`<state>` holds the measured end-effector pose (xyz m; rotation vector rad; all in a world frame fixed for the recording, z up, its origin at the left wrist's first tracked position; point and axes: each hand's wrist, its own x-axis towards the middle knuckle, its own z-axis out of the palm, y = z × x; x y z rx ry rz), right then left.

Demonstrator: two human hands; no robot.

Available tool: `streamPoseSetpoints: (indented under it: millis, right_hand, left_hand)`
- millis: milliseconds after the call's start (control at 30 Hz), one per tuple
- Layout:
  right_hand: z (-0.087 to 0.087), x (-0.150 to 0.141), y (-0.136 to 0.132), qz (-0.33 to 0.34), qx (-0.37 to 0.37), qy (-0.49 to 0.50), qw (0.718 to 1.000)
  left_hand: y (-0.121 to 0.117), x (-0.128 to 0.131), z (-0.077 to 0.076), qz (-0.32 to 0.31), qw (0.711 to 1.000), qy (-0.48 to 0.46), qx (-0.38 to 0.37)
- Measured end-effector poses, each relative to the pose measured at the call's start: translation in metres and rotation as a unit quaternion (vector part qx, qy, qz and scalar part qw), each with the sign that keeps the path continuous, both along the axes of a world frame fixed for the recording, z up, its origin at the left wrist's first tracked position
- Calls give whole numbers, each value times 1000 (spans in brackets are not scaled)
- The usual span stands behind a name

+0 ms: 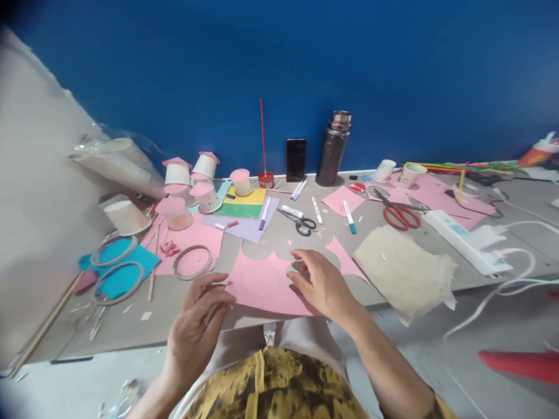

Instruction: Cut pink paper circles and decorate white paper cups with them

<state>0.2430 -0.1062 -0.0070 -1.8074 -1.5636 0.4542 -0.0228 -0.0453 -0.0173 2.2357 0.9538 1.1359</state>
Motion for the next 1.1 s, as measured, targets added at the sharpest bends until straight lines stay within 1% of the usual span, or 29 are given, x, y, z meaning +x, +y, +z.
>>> streamPoseSetpoints:
  millis: [100,167,233,300,333,367,433,467,500,533,567,633,667,700,733,767,833,900,933,967,1000,1033,1100]
  right_hand:
    - [-5,-2,9,-42,8,103,994]
    - [-8,-2,15,-52,8,199,978]
    - [-9,-4,22,-39,-5,314,949]
    - [-9,-7,29,-19,-30,416,909]
    - [-8,-9,32,-13,-39,448,893]
    - [-7,-11,36,-12,-42,464,885]
    - [-5,-12,42,-18,-33,461,887]
    - [-4,-12,45,-26,-23,453,891]
    - [-2,-12,47,-35,-12,445,895]
    - [0,-11,50,-45,-1,438,898]
    - [2,-11,52,-53,11,428,902]
    - [6,-10,55,-64,39,401,913]
    - [9,-10,57,-63,53,384,920]
    - [11,-9,58,-60,64,367,926]
    - [14,-7,60,-53,71,353,931]
    - [17,-4,63,-43,72,338,937]
    - [23,9,68,-31,66,289,955]
    - [29,30,76,-56,62,174,981]
    - [32,42,79,-85,63,95,990]
    - [33,55,83,-109,55,11,993]
    - [34,66,86,-117,44,-30,992]
    - [33,75,89,-115,29,-60,991]
    - [29,86,93,-90,-8,-89,992]
  left_hand:
    - [3,3,0,-4,995,-96,-19]
    - [5,4,3,-14,990,-136,-28]
    - [9,5,5,-20,986,-160,-47]
    - [14,4,7,-21,982,-173,-77]
    - [18,4,8,-20,980,-176,-94]
    - [21,4,9,-17,977,-180,-110]
    - [29,5,11,-7,968,-193,-162]
    - [32,7,14,-6,956,-212,-203]
    - [36,8,17,-13,936,-242,-254]
    - [40,10,20,-28,906,-283,-313]
    - [43,13,23,-51,865,-328,-376]
    - [48,20,27,-90,772,-403,-483]
    - [50,24,29,-100,735,-419,-523]
    - [52,29,29,-99,714,-421,-551]
    - [54,34,29,-92,708,-410,-567]
    - [57,39,30,-85,716,-390,-573]
    - [64,49,33,-77,753,-341,-557]
    - [75,59,38,-82,786,-301,-534]
    - [82,64,41,-85,795,-287,-528]
    - [89,68,43,-84,801,-278,-523]
    - [96,72,45,-75,806,-275,-519]
    - [102,75,45,-62,808,-279,-514]
    - [114,78,41,-35,805,-312,-503]
